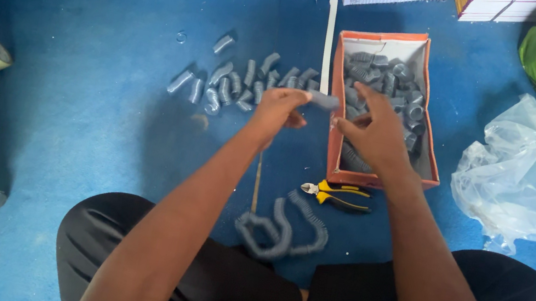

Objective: The person sits on the floor and sorts gray spiral cable protectors. They pick up individual pieces from a pile on the floor and place them into an orange cardboard box. The person handles the items one at a time, occasionally gathering scattered pieces before continuing to fill the box.

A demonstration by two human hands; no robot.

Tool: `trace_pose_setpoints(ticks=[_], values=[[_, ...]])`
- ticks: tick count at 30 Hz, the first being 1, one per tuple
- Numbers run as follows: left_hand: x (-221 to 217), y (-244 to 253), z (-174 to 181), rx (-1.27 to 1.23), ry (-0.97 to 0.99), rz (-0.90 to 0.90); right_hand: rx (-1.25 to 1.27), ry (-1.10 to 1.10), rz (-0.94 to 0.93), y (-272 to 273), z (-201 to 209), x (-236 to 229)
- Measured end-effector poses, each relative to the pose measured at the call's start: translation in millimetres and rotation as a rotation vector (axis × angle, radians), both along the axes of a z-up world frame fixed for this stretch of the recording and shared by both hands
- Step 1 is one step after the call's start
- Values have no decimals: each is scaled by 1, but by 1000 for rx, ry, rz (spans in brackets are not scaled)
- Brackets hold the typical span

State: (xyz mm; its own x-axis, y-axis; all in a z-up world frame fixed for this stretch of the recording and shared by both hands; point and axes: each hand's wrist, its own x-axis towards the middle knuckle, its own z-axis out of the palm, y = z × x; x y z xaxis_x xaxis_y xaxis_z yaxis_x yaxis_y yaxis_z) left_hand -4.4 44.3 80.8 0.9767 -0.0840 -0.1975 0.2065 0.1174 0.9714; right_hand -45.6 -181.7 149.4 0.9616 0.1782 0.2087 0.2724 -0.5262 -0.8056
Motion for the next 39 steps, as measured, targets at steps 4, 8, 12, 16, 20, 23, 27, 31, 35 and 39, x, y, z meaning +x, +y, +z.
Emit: trace_pose_setpoints(ticks=[4, 8, 12, 16, 20, 23, 27, 31, 35, 39], values=[[0, -12, 10, -74, 14, -106, 10, -33, 18, 2, -7, 3], [1, -17, 17, -111, 23, -138, 7, -65, 4, -5, -12, 5], [2, -10, 21, -149, -5, -73, 16, -149, -66, -9, -12, 9], [1, 3, 15, -40, 19, 89, 27, -165, -263, -14, -10, 10], [0, 15, -2, 5, 78, 160, -27, -288, -368, -18, -10, 11], [3, 22, -19, 24, 113, 164, -104, -359, -385, -20, -14, 11], [6, 27, -39, 78, 140, 161, -104, -363, -363, -22, -20, 14], [9, 32, -51, 20, 234, 171, -77, -379, -333, -25, -27, 18], [13, 32, -55, -134, 282, 180, -91, -355, -340, -25, -30, 21], [16, 29, -59, -185, 268, 158, -57, -367, -321, -24, -32, 23]])
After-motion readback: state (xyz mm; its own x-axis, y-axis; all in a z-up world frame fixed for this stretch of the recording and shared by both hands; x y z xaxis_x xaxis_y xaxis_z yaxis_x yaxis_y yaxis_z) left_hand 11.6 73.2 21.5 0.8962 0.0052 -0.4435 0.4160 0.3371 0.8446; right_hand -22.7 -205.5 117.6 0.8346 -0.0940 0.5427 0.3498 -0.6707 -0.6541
